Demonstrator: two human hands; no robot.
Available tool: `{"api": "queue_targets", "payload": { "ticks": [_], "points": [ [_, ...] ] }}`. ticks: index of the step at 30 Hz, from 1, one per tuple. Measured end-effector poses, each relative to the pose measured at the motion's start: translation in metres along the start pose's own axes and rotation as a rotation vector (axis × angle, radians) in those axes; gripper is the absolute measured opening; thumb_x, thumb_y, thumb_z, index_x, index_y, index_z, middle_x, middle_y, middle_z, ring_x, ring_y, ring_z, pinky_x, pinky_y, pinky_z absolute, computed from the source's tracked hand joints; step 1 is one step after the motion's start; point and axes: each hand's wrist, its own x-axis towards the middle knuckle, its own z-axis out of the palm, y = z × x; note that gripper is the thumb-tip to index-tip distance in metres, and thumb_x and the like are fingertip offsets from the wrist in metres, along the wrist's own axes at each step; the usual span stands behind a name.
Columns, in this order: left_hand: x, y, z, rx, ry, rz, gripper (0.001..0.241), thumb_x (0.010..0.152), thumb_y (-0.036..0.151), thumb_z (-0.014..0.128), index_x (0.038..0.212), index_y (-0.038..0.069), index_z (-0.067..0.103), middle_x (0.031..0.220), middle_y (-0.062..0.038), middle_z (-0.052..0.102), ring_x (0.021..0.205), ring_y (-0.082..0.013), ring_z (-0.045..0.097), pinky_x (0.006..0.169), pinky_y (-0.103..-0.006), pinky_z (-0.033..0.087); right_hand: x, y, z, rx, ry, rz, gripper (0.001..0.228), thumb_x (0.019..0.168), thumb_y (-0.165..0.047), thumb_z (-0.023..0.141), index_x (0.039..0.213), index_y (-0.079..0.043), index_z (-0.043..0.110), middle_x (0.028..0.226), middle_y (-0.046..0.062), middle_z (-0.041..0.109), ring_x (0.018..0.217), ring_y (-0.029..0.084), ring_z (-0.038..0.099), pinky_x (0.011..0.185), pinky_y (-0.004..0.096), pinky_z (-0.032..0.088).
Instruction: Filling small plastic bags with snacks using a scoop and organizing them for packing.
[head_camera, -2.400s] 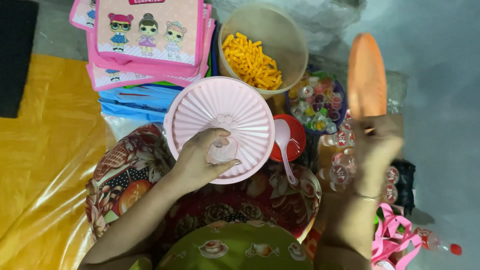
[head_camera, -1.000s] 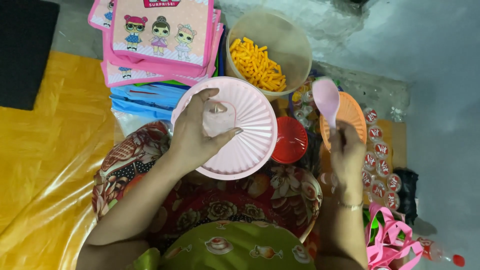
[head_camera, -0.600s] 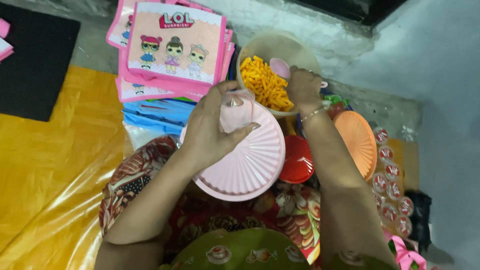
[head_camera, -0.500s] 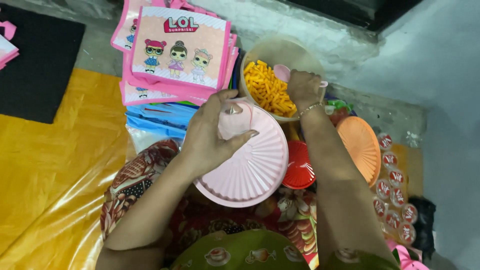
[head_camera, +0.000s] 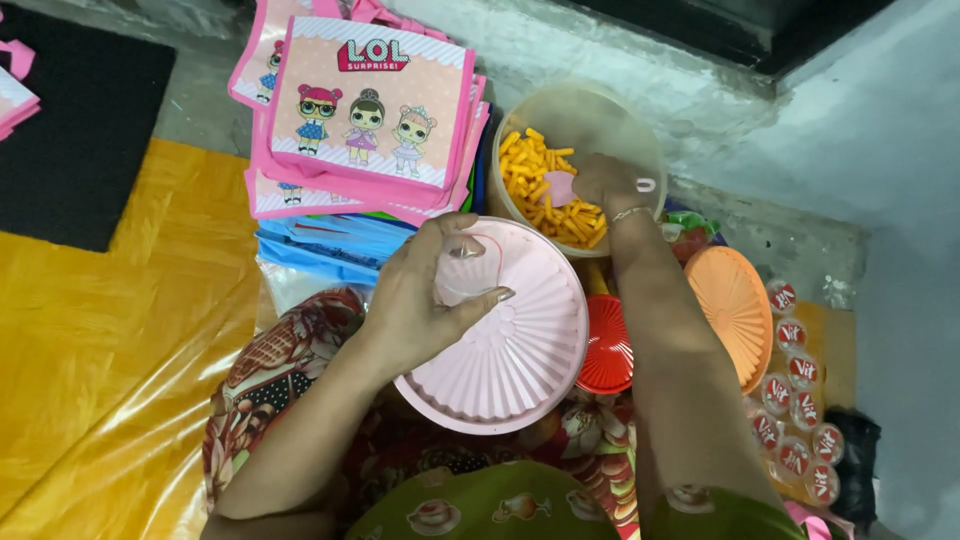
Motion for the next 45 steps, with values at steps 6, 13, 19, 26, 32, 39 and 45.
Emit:
{"api": "queue_targets", "payload": {
  "ticks": [6,13,19,26,32,39,45],
  "points": [
    [0.001,0.001,0.004,-0.01,-0.03,0.023,0.059,0.059,0.018,0.075,0.11,0.007,0.048,0.083,-0.008,0.063,0.082,-0.0307,0.058,0.075,-0.0393,0.046,-0.029,-0.03,-0.013,0.14,-0.003,-0.116,0.038,0.071,-0.009,0.041,0.102,-0.001,0.061,0.1,0.02,0.06,0.101,0.037,0.053,0.082,0.046,0.042],
    [-0.001,0.001,0.007,-0.018,-0.052,0.024,0.055,0.06,0.016,0.075,0.108,0.006,0.05,0.082,-0.01,0.063,0.081,-0.0315,0.058,0.075,-0.0394,0.046,0.04,0.025,0.036,-0.479,-0.105,-0.726,0.03,0.072,-0.018,0.06,0.093,0.004,0.063,0.093,0.017,0.063,0.095,0.028,0.057,0.083,0.035,0.047],
    [0.0,-0.002,0.009,-0.002,-0.068,0.015,0.055,0.059,0.017,0.075,0.107,0.006,0.051,0.082,-0.009,0.063,0.081,-0.0299,0.059,0.075,-0.0384,0.047,-0.011,-0.018,-0.001,0.031,0.005,-0.16,0.032,0.076,-0.014,0.041,0.096,-0.005,0.064,0.095,0.016,0.063,0.1,0.03,0.055,0.083,0.04,0.043],
    [-0.002,-0.006,0.01,-0.007,-0.069,0.017,0.055,0.059,0.017,0.076,0.107,0.007,0.051,0.082,-0.008,0.063,0.081,-0.0299,0.059,0.075,-0.0389,0.047,-0.002,-0.005,0.002,-0.164,-0.03,-0.315,0.031,0.068,-0.008,0.049,0.094,0.002,0.063,0.093,0.02,0.062,0.096,0.033,0.057,0.08,0.042,0.044],
    [-0.002,-0.008,0.012,-0.002,-0.099,0.007,0.055,0.059,0.017,0.075,0.107,0.007,0.051,0.083,-0.008,0.063,0.081,-0.0302,0.059,0.075,-0.0392,0.047,0.015,-0.006,0.024,0.176,0.005,-0.237,0.028,0.07,-0.013,0.044,0.085,-0.005,0.066,0.083,0.014,0.064,0.091,0.03,0.058,0.076,0.039,0.046],
    [-0.002,-0.011,0.015,0.022,-0.121,0.002,0.056,0.059,0.017,0.075,0.108,0.007,0.05,0.084,-0.009,0.063,0.081,-0.031,0.059,0.074,-0.0402,0.047,0.077,0.012,0.072,0.82,-0.208,-0.215,0.032,0.067,-0.004,0.054,0.097,0.006,0.059,0.088,0.024,0.058,0.062,0.025,0.061,0.047,0.03,0.051],
    [-0.001,-0.009,0.013,0.034,-0.2,-0.073,0.06,0.061,0.021,0.073,0.113,0.008,0.046,0.087,-0.008,0.063,0.085,-0.0308,0.058,0.077,-0.0416,0.045,0.002,-0.01,0.014,0.848,-0.316,-0.183,0.038,0.068,-0.005,0.052,0.103,0.009,0.055,0.09,0.024,0.055,0.067,0.025,0.061,0.053,0.028,0.049]
  ]
}}
